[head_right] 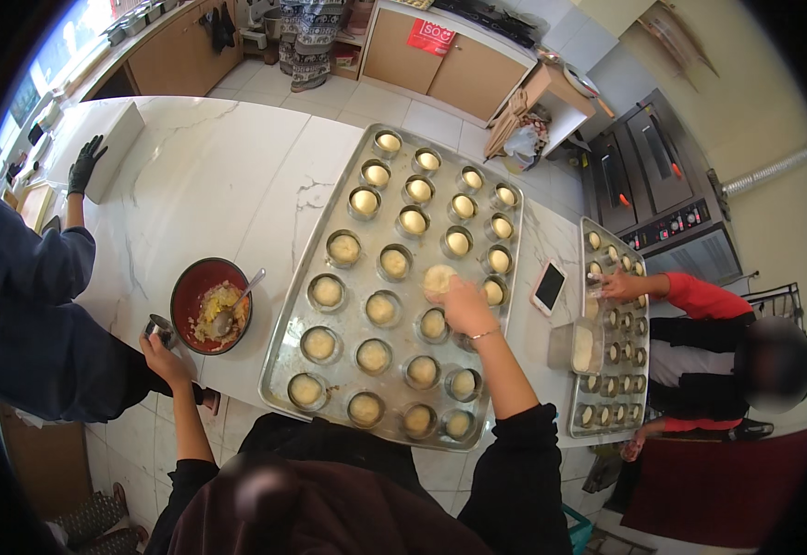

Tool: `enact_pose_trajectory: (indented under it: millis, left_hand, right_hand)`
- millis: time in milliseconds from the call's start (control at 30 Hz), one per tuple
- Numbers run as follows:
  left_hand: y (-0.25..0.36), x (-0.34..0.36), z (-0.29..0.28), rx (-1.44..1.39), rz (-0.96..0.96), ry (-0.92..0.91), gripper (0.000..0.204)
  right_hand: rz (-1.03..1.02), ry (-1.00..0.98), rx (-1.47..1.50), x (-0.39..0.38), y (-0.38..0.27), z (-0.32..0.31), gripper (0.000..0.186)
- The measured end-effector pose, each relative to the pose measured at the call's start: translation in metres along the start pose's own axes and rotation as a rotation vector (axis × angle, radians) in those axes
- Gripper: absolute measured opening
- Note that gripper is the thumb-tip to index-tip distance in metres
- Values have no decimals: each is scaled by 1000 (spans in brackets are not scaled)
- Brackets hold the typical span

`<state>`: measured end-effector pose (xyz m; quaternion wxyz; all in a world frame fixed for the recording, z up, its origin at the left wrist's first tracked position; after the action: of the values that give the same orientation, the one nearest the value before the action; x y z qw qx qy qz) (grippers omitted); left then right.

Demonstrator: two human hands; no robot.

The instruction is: The person prepares bread rolls by using a spoon to place a portion of yellow filling from a bowl onto pieces of dough arranged in a metal baking tray.

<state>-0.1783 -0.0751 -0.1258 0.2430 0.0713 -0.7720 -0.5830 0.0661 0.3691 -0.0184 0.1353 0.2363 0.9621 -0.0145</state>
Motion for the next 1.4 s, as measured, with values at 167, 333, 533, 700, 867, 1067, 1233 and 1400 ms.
enact_pose_trajectory:
  millis: [167,333,533,700,867,1067,1233,1400]
  left_hand:
    - [8,-2,0,4,12,27,28]
    - [7,-2,4,99,74,80,28]
    - [0,4,0,142,107,83,28]
    - [7,1,6,138,92,108,34]
    - [-4,5,1,178,153,110,29]
    - [-11,10,0,121,57,102,29]
    - [-20,14,-1,104,69,105,30]
    - [-19,14,0,83,38,90,31]
  right_hand:
    - [0,25,190,1,16,-2,43]
    - [19,18,58,-16,19,9,42]
    - [-39,62,-36,-18,23,9,39]
    - [-62,113,-66,-17,30,6,39]
    - [-47,58,-1,-12,41,4,36]
    - [-37,16,-50,-13,46,-1,43]
    - [-47,-17,-63,-15,39,-4,42]
    - [-25,129,-5,-6,49,3,26]
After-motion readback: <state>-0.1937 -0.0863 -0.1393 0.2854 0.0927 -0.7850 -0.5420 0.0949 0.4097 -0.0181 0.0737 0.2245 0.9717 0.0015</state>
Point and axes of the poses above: each hand's wrist, its own x-axis towards the middle knuckle, its own z-axis out of the palm, y = z × x, the point moved 1 cm from there along x, towards the middle knuckle, and after that the axes turned 9 degrees about y, right-handed, at the moved point
